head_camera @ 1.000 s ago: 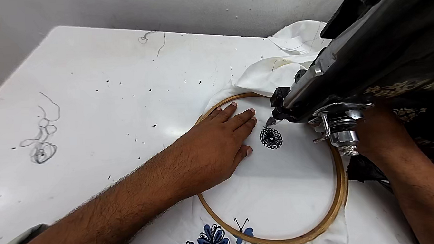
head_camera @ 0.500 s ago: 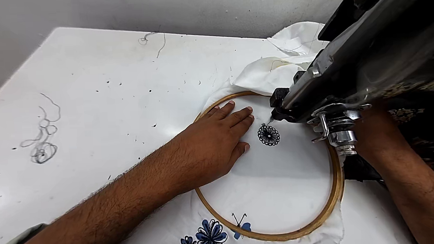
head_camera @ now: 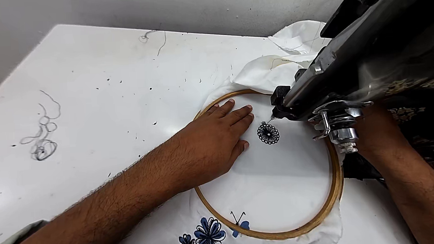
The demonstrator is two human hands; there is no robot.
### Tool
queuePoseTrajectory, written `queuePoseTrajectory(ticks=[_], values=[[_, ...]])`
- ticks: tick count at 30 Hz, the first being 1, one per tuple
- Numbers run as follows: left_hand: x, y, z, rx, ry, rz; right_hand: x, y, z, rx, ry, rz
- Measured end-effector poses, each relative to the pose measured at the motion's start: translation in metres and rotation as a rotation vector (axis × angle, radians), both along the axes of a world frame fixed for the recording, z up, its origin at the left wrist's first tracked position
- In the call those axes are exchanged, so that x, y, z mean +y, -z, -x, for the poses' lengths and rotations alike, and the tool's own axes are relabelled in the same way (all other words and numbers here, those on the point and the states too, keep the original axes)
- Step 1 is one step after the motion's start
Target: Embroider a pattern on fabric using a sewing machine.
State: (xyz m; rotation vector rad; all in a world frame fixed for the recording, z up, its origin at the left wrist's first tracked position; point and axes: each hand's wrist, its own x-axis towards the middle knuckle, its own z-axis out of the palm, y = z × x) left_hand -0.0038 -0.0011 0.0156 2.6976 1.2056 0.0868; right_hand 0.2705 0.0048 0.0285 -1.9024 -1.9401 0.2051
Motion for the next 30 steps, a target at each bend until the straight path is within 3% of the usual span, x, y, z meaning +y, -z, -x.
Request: queuePoseTrajectory(ticks=[30], values=[[-0.0036,-0.0035,0.0022,0.041,0.021,0.016,-0.0010,-0.0023,-0.0011,-0.032,-0.003,0.057]])
